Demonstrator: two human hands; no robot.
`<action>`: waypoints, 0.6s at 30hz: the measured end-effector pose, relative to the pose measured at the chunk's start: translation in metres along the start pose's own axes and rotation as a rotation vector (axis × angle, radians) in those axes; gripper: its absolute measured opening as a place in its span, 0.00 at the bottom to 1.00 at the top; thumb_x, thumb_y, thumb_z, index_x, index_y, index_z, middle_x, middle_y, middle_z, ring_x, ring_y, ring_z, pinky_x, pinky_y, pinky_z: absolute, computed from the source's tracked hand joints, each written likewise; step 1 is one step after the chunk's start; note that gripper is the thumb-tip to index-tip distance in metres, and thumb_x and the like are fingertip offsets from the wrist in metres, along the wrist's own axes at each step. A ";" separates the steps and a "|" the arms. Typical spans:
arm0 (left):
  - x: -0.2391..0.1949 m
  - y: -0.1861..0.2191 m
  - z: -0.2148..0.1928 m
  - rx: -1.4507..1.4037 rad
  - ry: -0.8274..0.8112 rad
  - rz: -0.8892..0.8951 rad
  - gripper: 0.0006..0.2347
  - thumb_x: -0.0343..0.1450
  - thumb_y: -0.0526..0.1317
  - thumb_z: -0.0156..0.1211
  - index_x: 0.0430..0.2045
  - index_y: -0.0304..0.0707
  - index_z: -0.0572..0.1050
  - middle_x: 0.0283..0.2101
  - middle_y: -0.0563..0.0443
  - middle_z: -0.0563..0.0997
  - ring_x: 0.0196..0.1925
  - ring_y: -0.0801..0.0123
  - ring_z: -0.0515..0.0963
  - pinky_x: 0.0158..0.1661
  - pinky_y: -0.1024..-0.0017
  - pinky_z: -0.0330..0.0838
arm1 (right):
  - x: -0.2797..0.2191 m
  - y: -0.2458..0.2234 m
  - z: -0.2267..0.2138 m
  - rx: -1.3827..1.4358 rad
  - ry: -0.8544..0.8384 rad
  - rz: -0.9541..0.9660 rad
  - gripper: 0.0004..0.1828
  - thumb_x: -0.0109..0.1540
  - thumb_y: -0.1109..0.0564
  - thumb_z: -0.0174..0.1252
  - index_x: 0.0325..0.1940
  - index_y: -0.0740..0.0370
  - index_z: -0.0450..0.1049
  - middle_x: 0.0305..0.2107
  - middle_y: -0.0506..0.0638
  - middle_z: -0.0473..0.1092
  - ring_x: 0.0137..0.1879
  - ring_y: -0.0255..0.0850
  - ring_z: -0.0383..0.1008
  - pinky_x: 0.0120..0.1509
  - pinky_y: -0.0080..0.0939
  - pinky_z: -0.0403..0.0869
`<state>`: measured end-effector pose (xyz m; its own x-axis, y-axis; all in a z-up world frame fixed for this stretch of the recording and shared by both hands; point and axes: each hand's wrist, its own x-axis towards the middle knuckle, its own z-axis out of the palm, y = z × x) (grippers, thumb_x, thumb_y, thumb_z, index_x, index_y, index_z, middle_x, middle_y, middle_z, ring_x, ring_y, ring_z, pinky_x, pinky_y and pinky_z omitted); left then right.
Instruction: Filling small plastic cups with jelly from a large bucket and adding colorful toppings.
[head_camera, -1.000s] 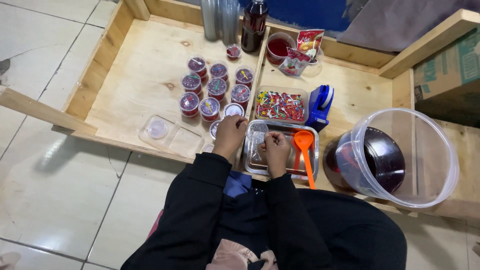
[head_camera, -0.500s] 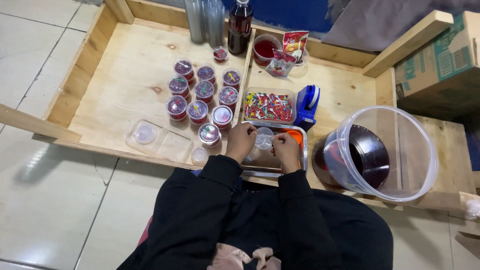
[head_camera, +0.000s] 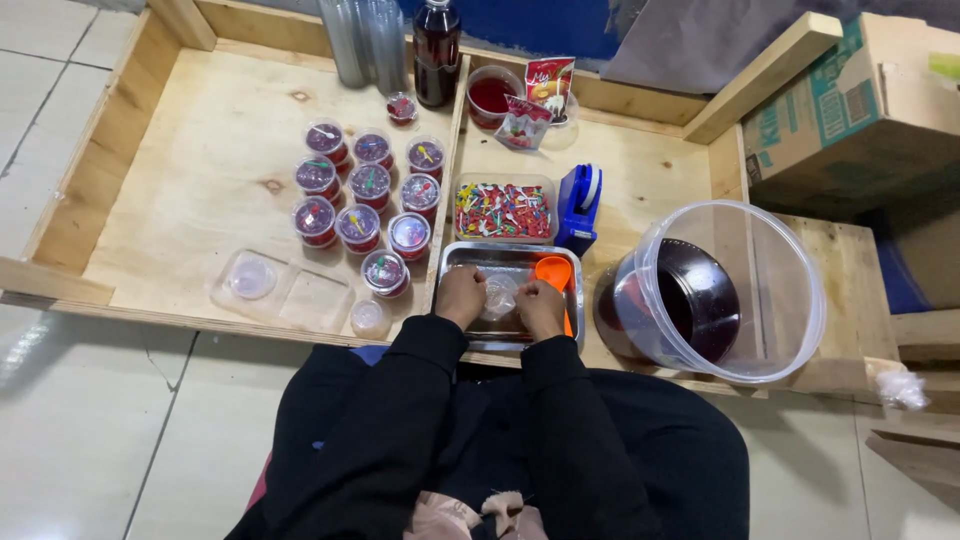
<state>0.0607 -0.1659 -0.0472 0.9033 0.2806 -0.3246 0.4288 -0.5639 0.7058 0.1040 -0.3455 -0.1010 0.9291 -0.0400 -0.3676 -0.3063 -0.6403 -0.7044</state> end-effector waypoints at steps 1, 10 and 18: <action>-0.002 0.001 -0.003 0.000 -0.005 0.004 0.06 0.70 0.36 0.60 0.34 0.37 0.82 0.38 0.40 0.83 0.49 0.46 0.83 0.48 0.58 0.79 | -0.005 -0.006 -0.004 0.000 0.004 0.004 0.11 0.63 0.55 0.55 0.43 0.62 0.79 0.30 0.54 0.76 0.36 0.44 0.80 0.36 0.43 0.82; 0.001 -0.004 -0.005 -0.012 0.070 0.032 0.08 0.70 0.39 0.60 0.39 0.40 0.81 0.38 0.44 0.82 0.50 0.49 0.83 0.49 0.57 0.79 | -0.069 -0.065 -0.071 -0.340 0.143 0.122 0.11 0.64 0.53 0.56 0.49 0.58 0.74 0.50 0.57 0.72 0.60 0.54 0.72 0.61 0.53 0.74; -0.015 -0.001 -0.007 0.008 0.042 0.090 0.09 0.71 0.43 0.60 0.43 0.50 0.81 0.40 0.53 0.81 0.49 0.57 0.83 0.50 0.62 0.78 | -0.063 -0.038 -0.061 -0.340 0.099 0.164 0.21 0.61 0.62 0.51 0.59 0.65 0.67 0.47 0.64 0.75 0.56 0.61 0.76 0.56 0.61 0.74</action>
<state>0.0468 -0.1640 -0.0393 0.9369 0.2607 -0.2331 0.3460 -0.5944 0.7259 0.0693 -0.3659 -0.0140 0.8940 -0.2260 -0.3870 -0.3817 -0.8364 -0.3934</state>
